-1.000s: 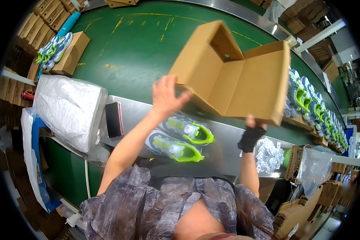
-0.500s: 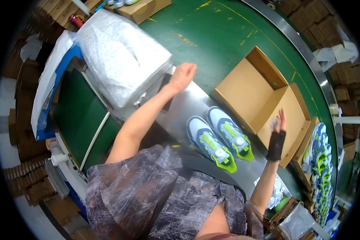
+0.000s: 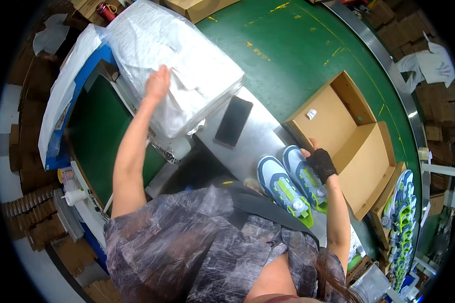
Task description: The person repeatedly places pairs of blue and green sneakers into cardboard boxes, covers them with white tissue paper, closes the boxes, and moves them along a green conveyor belt. The process is repeated for multiple pairs in a warehouse setting.
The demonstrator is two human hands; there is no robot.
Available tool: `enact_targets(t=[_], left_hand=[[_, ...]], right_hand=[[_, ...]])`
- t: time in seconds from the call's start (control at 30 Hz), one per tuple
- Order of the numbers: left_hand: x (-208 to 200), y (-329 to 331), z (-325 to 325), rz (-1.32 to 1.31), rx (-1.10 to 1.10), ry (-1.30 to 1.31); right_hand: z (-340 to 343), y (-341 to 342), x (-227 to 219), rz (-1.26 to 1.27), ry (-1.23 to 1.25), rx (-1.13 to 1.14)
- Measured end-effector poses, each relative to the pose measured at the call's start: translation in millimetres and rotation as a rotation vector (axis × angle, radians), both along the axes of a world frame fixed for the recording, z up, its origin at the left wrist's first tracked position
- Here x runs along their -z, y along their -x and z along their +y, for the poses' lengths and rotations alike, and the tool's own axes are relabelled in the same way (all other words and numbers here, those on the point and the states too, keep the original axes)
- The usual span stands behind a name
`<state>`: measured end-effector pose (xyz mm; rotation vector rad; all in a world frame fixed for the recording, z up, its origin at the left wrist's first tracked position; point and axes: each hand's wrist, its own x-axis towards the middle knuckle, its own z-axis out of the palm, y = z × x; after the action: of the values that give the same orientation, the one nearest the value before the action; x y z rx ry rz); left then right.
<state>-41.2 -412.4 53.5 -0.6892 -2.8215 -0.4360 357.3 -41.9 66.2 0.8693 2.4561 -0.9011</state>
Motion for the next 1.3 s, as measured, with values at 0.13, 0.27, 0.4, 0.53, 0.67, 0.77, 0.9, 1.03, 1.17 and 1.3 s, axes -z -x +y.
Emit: enact_targets(t=[0.13, 0.27, 0.4, 0.53, 0.67, 0.77, 0.9, 1.03, 1.17, 1.3], left_hand=[[-135, -24, 59, -0.418, 0.149, -0.694], [-178, -102, 142, -0.501, 0.535, -0.952], [-176, -185, 248, -0.727, 0.739, -0.868], [-167, -258, 335, -1.170, 1.067, -0.996], [-155, -294, 342, -0.311, 1.291, -0.711], [-115, -285, 332, -0.072, 1.231, -0.182], [-44, -215, 322, 0.163, 1.087, 0.137], [-35, -137, 323, 0.312, 0.751, 0.119], [48, -41, 329, -0.463, 0.432, -0.324], [4, -82, 333, -1.660, 0.174, -0.507]], right_hand=[[-7, -2, 5, 0.205, -0.125, -0.023], [-68, 44, -91, 0.769, 0.244, -0.015], [-60, 48, -118, 1.104, 0.405, 0.447], [5, 8, -99, 1.289, 0.223, 0.913], [87, -87, -78, 1.428, -0.214, 1.321], [138, -201, -40, 1.142, -0.664, 1.511], [133, -277, -40, 1.502, -0.729, 1.751], [104, -296, -50, 1.057, -0.876, 2.070], [118, -411, 39, 1.228, -0.602, 1.899], [90, -382, 24, 1.001, -0.129, 2.189]])
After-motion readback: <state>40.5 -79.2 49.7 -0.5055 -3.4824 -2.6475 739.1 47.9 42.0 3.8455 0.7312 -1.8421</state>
